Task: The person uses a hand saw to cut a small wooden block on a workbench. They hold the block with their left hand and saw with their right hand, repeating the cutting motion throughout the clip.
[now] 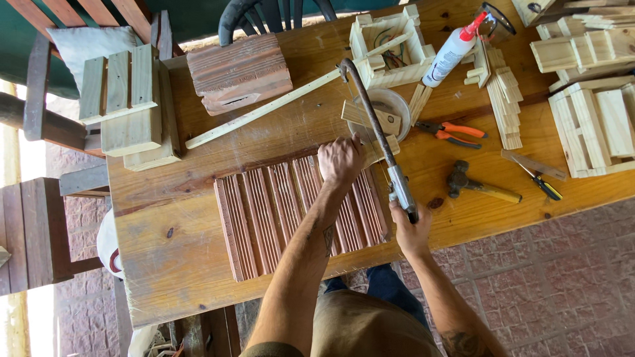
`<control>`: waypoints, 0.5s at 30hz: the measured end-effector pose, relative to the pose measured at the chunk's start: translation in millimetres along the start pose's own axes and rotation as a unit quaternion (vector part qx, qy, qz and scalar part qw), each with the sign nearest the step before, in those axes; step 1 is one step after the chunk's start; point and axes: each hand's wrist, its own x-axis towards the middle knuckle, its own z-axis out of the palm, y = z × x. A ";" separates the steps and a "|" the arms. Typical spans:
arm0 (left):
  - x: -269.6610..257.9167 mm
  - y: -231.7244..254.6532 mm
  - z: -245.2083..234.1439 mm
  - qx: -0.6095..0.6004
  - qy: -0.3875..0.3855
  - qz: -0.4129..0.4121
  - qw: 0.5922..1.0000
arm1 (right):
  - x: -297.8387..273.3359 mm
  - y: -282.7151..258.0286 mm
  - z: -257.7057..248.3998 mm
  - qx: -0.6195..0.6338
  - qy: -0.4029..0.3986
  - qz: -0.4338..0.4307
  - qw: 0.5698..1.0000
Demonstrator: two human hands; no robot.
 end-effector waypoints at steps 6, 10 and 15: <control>2.2 -2.4 -9.3 -0.024 -0.001 0.001 1.000 | -43.9 15.1 -57.1 -0.025 -0.024 0.040 0.999; 6.6 -11.4 1.2 -0.049 -0.108 -0.003 0.993 | -69.8 27.3 -86.9 0.051 -0.097 -0.026 0.994; 13.5 -14.8 11.9 -0.077 -0.119 0.005 0.990 | -78.3 19.7 -81.2 0.044 -0.062 -0.015 0.997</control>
